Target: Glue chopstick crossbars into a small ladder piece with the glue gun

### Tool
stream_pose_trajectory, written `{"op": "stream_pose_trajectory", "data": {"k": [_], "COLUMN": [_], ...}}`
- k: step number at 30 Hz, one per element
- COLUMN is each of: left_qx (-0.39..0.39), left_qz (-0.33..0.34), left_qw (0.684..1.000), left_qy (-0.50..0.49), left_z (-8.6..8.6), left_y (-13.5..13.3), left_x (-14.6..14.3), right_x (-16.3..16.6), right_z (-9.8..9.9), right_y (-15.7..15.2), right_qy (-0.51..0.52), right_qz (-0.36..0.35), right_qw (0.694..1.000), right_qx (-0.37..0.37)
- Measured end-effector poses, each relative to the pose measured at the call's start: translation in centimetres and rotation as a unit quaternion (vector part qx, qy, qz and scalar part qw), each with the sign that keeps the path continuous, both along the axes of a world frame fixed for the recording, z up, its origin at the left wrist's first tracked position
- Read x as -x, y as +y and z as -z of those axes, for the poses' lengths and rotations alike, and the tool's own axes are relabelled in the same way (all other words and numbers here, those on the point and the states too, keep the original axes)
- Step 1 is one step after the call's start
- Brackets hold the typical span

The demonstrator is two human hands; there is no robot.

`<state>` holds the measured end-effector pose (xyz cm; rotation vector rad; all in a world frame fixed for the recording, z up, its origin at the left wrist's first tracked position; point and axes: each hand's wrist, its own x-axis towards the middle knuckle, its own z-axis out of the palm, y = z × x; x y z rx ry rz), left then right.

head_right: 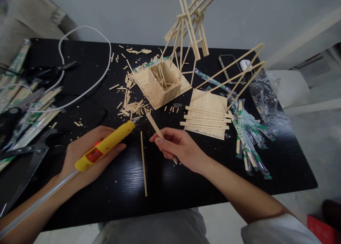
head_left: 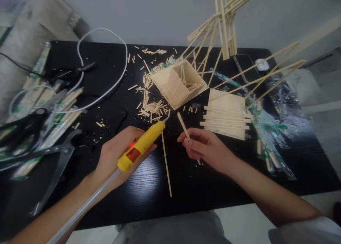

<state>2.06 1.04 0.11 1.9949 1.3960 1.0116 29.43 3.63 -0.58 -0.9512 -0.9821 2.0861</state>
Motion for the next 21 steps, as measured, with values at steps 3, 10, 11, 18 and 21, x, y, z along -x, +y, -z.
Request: {"op": "stream_pose_trajectory", "data": {"k": [3, 10, 11, 18, 21], "left_qx": [-0.001, 0.02, 0.024, 0.045, 0.05], "left_qz": [-0.003, -0.011, -0.011, -0.007, -0.009], "left_qw": [1.0, 1.0, 1.0, 0.999, 0.999], "left_qy": [0.004, -0.002, -0.002, 0.004, 0.003], "left_z": [0.1, -0.5, -0.6, -0.5, -0.6], "left_y": [-0.1, 0.1, 0.1, 0.2, 0.2], "left_x": [0.0, 0.0, 0.0, 0.3, 0.3], "right_x": [0.0, 0.1, 0.1, -0.5, -0.9], "right_z": [0.1, 0.4, 0.4, 0.7, 0.9], "right_y": [0.0, -0.1, -0.1, -0.2, -0.3], "right_qy": [0.001, 0.002, -0.002, -0.088, -0.114], "right_qz": [0.004, 0.011, 0.012, 0.039, 0.055], "right_qw": [1.0, 1.0, 1.0, 0.995, 0.992], "right_qx": [0.006, 0.017, 0.019, -0.022, -0.022]}}
